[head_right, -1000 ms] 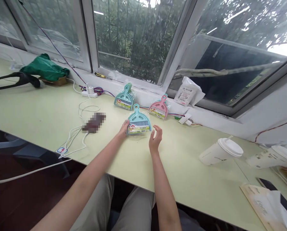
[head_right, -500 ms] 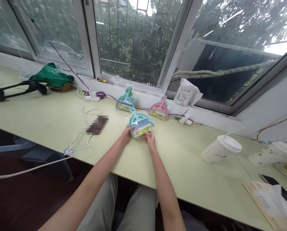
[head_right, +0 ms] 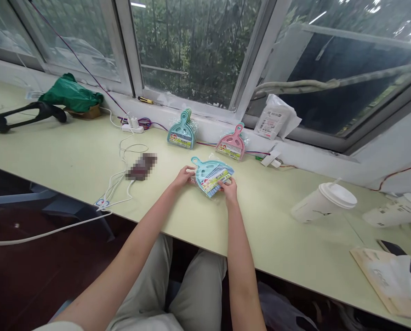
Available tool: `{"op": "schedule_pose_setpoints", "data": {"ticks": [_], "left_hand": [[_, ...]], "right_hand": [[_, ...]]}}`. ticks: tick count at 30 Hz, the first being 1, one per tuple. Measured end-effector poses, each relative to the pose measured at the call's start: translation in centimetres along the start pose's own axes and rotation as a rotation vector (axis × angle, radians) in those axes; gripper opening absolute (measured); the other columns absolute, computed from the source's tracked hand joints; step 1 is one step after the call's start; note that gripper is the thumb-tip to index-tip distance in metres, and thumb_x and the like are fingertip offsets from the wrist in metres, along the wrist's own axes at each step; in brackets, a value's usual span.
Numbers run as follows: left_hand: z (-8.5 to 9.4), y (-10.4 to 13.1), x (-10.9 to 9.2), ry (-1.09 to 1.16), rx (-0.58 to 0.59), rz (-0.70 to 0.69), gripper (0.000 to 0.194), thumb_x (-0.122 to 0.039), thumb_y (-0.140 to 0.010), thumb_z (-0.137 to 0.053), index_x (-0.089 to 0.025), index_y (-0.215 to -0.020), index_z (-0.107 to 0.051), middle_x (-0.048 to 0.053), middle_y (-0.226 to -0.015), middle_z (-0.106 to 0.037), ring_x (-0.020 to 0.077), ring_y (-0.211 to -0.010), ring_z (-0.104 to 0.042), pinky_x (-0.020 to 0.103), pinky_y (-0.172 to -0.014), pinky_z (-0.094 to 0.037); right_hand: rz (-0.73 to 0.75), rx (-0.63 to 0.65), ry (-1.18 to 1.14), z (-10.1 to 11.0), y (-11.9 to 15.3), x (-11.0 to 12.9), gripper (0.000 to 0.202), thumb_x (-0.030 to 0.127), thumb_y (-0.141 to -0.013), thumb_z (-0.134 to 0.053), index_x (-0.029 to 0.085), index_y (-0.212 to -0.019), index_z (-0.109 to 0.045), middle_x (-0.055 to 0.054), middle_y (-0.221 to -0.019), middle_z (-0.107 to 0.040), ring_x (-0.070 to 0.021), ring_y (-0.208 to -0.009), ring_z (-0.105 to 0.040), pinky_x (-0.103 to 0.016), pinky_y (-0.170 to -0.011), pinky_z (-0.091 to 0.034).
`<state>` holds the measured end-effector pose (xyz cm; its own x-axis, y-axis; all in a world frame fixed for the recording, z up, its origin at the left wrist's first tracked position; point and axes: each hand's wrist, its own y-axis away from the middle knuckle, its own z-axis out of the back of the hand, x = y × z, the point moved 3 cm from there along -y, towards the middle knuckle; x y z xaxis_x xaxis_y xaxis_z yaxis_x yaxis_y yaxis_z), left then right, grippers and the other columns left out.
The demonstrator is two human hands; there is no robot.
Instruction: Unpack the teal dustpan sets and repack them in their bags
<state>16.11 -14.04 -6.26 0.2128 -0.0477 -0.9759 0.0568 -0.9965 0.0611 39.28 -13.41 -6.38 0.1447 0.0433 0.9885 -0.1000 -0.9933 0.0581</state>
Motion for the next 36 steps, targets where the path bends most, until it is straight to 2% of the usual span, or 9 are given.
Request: {"op": "schedule_pose_setpoints", "data": {"ticks": [9, 14, 15, 17, 21, 24, 27, 31, 36], "left_hand": [[2.8, -1.9, -1.5, 0.065, -0.095, -0.070, 0.009, -0.017, -0.080, -0.059, -0.013, -0.088, -0.056, 0.009, -0.084, -0.070, 0.0122, -0.053, -0.064, 0.030, -0.060, -0.056], [8.3, -1.5, -2.1, 0.408, -0.698, -0.204, 0.033, -0.015, -0.090, -0.046, -0.020, -0.122, -0.042, 0.009, -0.108, -0.066, 0.0096, -0.078, -0.068, 0.025, -0.076, -0.056], [9.0, -1.4, -2.3, 0.505, -0.752, -0.238, 0.039, -0.018, -0.091, -0.045, -0.024, -0.129, -0.035, 0.009, -0.118, -0.062, 0.0097, -0.085, -0.068, 0.025, -0.080, -0.055], [9.2, -1.3, -2.6, 0.649, -0.671, -0.225, 0.047, -0.024, -0.093, -0.047, -0.027, -0.136, -0.027, 0.010, -0.131, -0.053, 0.0123, -0.099, -0.066, 0.027, -0.084, -0.055], [6.5, -1.5, -2.3, 0.669, -0.174, 0.007, 0.042, -0.032, -0.093, -0.047, -0.021, -0.132, -0.036, 0.015, -0.132, -0.051, 0.0200, -0.110, -0.062, 0.035, -0.088, -0.054], [4.7, -1.2, -1.9, 0.569, 0.031, 0.045, 0.039, -0.030, -0.092, -0.048, -0.019, -0.128, -0.041, 0.016, -0.133, -0.053, 0.0205, -0.111, -0.061, 0.038, -0.094, -0.050], [2.9, -0.8, -1.4, 0.431, 0.098, 0.031, 0.044, -0.033, -0.089, -0.053, -0.021, -0.130, -0.042, 0.015, -0.135, -0.052, 0.0205, -0.110, -0.061, 0.040, -0.098, -0.046], [-1.8, 0.5, 0.1, 0.256, 0.269, 0.141, 0.050, -0.043, -0.084, -0.057, -0.020, -0.127, -0.046, 0.015, -0.123, -0.059, 0.0235, -0.103, -0.063, 0.044, -0.095, -0.047], [-4.3, 0.7, 1.3, 0.113, 0.003, 0.040, 0.032, -0.032, -0.085, -0.057, -0.020, -0.114, -0.050, 0.008, -0.115, -0.061, 0.0199, -0.103, -0.060, 0.036, -0.093, -0.047]], "right_hand": [[-0.101, 0.084, 0.020, -0.2, 0.6, 0.4, 0.043, 0.020, -0.050, -0.081, 0.017, -0.089, -0.063, -0.002, -0.077, -0.070, -0.0120, -0.059, -0.061, -0.017, -0.040, -0.043], [-0.100, -0.031, -0.153, 1.9, -0.3, 0.2, 0.038, 0.015, -0.051, -0.081, 0.018, -0.084, -0.062, 0.000, -0.083, -0.069, -0.0085, -0.061, -0.060, -0.013, -0.038, -0.040], [-0.097, -0.060, -0.185, 2.3, -0.4, 0.1, 0.036, 0.014, -0.053, -0.080, 0.019, -0.082, -0.061, 0.000, -0.085, -0.069, -0.0080, -0.062, -0.061, -0.012, -0.039, -0.040], [-0.100, -0.108, -0.235, 2.8, -0.7, 0.0, 0.032, 0.013, -0.056, -0.078, 0.020, -0.081, -0.059, 0.000, -0.088, -0.069, -0.0078, -0.065, -0.062, -0.011, -0.040, -0.041], [-0.130, -0.110, -0.252, 2.4, -0.5, -0.5, 0.030, 0.011, -0.060, -0.076, 0.020, -0.082, -0.058, 0.000, -0.089, -0.069, -0.0082, -0.067, -0.063, -0.012, -0.042, -0.044], [-0.129, -0.101, -0.216, 1.9, -0.2, -0.7, 0.031, 0.010, -0.059, -0.076, 0.019, -0.083, -0.058, 0.000, -0.088, -0.069, -0.0089, -0.067, -0.063, -0.013, -0.045, -0.046], [-0.104, -0.077, -0.200, 1.5, -0.1, -1.0, 0.035, 0.011, -0.058, -0.077, 0.020, -0.087, -0.058, 0.001, -0.087, -0.069, -0.0088, -0.067, -0.063, -0.014, -0.047, -0.048], [-0.039, -0.030, -0.142, 0.3, 0.2, -0.9, 0.040, 0.013, -0.058, -0.078, 0.019, -0.092, -0.057, 0.003, -0.080, -0.068, -0.0090, -0.065, -0.064, -0.015, -0.049, -0.051], [-0.041, -0.023, 0.115, -0.1, 0.6, -0.4, 0.023, 0.030, -0.075, -0.068, 0.016, -0.089, -0.057, -0.002, -0.071, -0.069, -0.0140, -0.051, -0.064, -0.022, -0.042, -0.050]]}}
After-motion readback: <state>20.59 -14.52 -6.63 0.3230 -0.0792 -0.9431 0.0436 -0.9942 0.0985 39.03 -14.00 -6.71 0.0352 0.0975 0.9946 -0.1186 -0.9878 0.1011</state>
